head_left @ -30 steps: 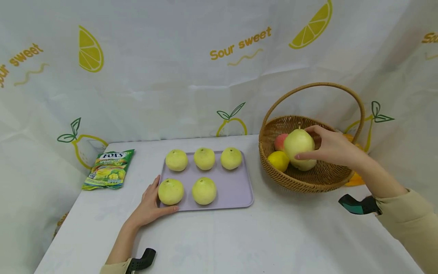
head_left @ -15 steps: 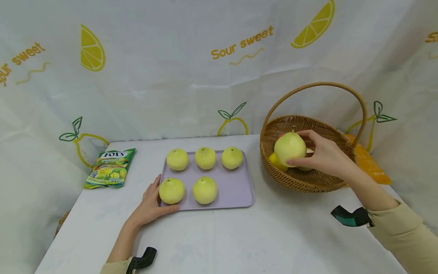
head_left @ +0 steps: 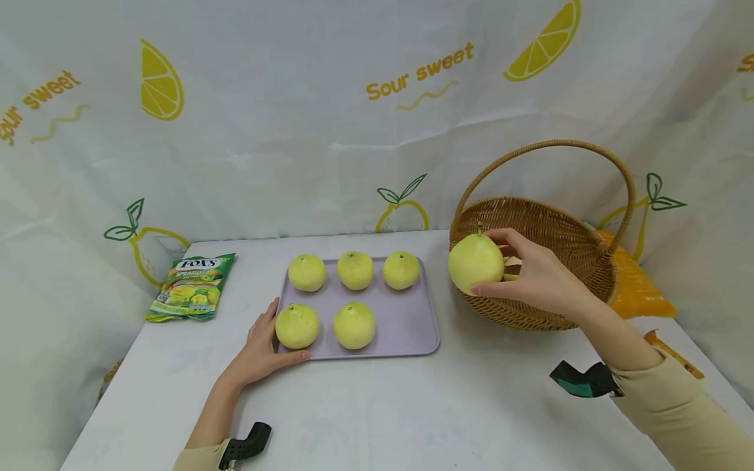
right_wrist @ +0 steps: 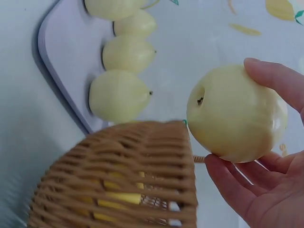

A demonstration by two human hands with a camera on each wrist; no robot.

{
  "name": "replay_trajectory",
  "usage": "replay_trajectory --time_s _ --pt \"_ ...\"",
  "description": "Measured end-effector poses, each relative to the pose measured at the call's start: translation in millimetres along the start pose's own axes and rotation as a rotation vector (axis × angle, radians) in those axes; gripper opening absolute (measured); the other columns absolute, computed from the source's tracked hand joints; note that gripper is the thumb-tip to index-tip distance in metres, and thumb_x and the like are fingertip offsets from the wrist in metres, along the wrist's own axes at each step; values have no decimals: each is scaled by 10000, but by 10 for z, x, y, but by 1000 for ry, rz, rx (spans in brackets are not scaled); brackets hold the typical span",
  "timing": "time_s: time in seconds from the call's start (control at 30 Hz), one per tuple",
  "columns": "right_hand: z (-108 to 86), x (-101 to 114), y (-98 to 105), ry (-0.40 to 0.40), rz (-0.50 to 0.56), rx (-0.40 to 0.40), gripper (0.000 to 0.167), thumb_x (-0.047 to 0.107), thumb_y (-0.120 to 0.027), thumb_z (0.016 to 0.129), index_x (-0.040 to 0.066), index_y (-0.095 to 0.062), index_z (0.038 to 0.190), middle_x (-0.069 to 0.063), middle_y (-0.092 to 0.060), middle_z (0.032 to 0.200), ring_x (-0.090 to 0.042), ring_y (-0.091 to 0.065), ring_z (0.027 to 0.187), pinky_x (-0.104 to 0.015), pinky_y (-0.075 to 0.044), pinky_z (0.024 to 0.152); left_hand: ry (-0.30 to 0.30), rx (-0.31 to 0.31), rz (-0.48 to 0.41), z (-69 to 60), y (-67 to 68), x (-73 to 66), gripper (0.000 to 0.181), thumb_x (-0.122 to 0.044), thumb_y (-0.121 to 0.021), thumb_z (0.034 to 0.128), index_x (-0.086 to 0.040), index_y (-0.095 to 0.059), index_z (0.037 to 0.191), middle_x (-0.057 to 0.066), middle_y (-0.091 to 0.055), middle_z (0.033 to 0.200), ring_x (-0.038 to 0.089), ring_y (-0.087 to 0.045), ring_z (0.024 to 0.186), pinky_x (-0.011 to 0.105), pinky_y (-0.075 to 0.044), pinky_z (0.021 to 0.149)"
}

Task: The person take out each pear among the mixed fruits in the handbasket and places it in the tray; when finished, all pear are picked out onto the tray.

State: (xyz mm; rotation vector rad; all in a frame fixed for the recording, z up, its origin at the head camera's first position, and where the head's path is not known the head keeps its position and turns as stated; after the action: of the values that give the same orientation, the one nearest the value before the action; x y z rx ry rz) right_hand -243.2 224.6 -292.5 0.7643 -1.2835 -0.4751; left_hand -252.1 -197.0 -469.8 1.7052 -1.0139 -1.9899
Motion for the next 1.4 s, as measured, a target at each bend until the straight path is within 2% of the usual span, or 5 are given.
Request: replay_trajectory --time_s 0.33,0.8,0.93,1.13,1.4 --pt "34 124 -320 146 86 18 819 307 -887 715 64 -439 1356 -81 -511 1303 -295 -563 1140 -380 -549 850 -6 -1 2 8 -25 12 969 -451 -819 746 -74 -349 1505 221 -40 1607 496 -4 1435 666 11 1096" --pt "-43 233 -646 301 -38 -22 826 283 -917 672 61 -475 1334 -50 -565 1287 -177 -575 1065 -377 -536 869 1 1 -1 16 -32 -5 1029 -458 -820 741 -76 -286 1533 192 -36 1615 477 2 1443 666 9 1100" --pt "-37 212 -794 295 -5 2 799 245 -920 666 72 -485 1313 -46 -564 1256 -186 -583 1053 -342 -537 872 7 1 -5 14 -26 -1 1031 -463 -820 739 -79 -288 1533 187 -34 1617 476 11 1443 668 9 1099" --pt "-28 129 -1028 261 46 37 783 224 -906 689 57 -469 1318 -91 -547 1269 -263 -589 1089 -386 -536 880 11 -2 2 13 -16 4 1006 -469 -819 739 -81 -319 1521 194 -36 1615 480 0 1441 668 4 1099" --pt "19 -2 -1252 245 57 10 787 156 -901 685 28 -448 1316 -132 -535 1289 -297 -545 1158 -412 -520 910 12 -1 5 16 -17 18 999 -471 -819 738 -83 -328 1517 198 -36 1614 479 1 1442 663 12 1101"
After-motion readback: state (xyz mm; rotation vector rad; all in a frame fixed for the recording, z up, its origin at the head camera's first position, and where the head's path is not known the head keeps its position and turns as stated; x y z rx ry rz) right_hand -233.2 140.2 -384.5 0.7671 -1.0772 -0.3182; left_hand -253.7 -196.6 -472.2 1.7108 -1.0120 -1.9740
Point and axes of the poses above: each hand's wrist, its own z-axis towards the middle knuckle, its own y-axis out of the back of the hand, x = y × z, the point moved 8 cm from there along z, towards the middle knuckle
